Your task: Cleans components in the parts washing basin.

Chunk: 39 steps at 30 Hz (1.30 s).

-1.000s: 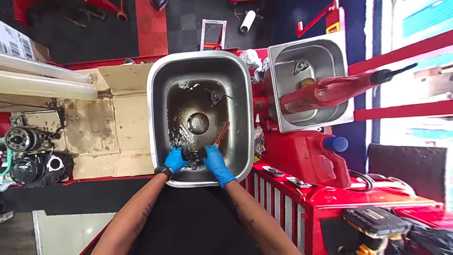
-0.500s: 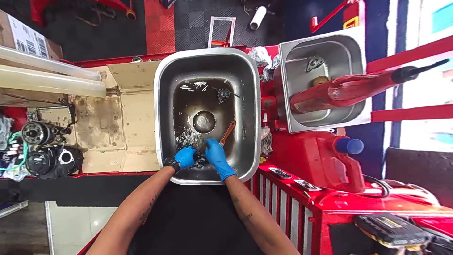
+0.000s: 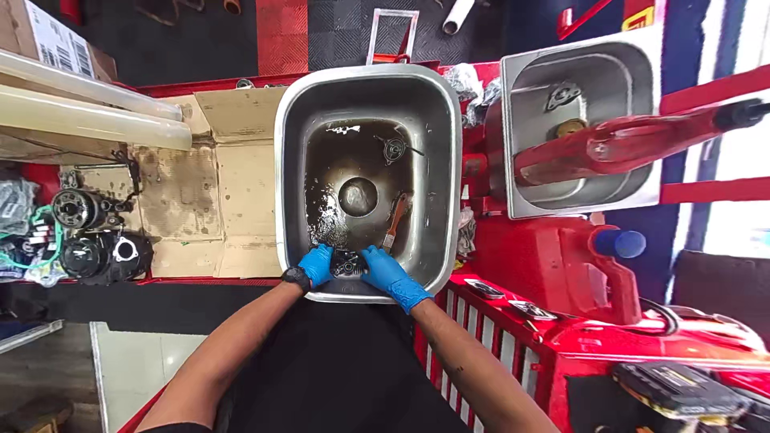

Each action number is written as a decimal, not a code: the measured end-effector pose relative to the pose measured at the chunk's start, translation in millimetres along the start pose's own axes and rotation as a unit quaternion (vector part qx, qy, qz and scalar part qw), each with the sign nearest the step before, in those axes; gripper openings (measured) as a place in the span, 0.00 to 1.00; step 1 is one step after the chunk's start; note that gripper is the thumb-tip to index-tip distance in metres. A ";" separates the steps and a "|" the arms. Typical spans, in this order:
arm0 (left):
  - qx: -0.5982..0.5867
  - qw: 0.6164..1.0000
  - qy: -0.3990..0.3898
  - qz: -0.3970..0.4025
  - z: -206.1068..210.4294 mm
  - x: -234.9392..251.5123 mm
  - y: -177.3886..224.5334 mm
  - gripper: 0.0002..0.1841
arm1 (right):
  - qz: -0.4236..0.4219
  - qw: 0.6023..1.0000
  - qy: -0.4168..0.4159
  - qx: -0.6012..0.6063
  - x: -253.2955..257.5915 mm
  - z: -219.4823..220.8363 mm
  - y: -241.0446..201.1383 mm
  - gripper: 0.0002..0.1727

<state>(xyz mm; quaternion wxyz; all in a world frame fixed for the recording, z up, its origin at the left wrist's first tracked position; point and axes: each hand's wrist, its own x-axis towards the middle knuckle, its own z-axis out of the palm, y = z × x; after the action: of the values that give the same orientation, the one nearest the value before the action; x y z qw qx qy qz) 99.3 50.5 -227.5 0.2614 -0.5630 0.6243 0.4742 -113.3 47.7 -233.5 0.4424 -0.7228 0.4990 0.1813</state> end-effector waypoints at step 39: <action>-0.061 0.994 -0.005 -0.088 -32.6 5.2 6.2 0.44 | 0.341 0.921 0.100 0.160 -13.4 -43.7 21.1 0.28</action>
<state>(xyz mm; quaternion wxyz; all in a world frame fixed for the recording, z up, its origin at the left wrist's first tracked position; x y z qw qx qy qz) 99.0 18.7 -216.7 0.2706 -0.6278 0.5411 0.4897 -145.6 17.0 -210.0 0.4114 -0.4428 0.7793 0.1655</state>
